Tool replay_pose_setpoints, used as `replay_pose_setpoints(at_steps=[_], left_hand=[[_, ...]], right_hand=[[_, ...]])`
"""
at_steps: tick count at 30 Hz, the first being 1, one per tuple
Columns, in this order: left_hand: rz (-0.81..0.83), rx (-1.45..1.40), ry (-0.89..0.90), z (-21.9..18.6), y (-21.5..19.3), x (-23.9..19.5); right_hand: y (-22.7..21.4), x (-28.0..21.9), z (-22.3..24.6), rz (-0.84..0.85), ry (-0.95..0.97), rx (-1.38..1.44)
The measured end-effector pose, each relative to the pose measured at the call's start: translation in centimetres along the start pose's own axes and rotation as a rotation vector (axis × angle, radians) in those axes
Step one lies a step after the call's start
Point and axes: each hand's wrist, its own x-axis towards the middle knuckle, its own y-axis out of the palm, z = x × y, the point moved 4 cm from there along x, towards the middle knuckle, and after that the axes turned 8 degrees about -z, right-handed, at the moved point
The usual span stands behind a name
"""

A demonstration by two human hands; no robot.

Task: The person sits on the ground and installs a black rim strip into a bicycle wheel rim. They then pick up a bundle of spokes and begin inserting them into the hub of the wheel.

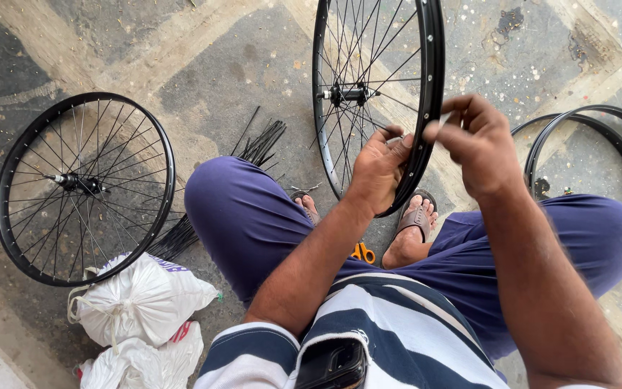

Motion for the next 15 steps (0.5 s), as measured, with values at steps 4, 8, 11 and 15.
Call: replay_pose_setpoints(at_steps=[4, 8, 11, 15], left_hand=[[-0.03, -0.01, 0.006, -0.1, 0.4, -0.5], [-0.025, 0.002, -0.002, -0.6, 1.3, 0.0], [-0.054, 0.045, 0.053, -0.6, 1.5, 0.3], [-0.072, -0.002, -0.011, -0.6, 1.6, 0.4]], right_hand=[[1.3, 3.0, 1.0, -0.138, -0.141, -0.001], [3.6, 4.4, 0.8, -0.265, -0.314, -0.153], [3.6, 4.6, 0.6, -0.259, -0.354, -0.183], [3.5, 4.9, 0.8, -0.242, -0.353, -0.145]])
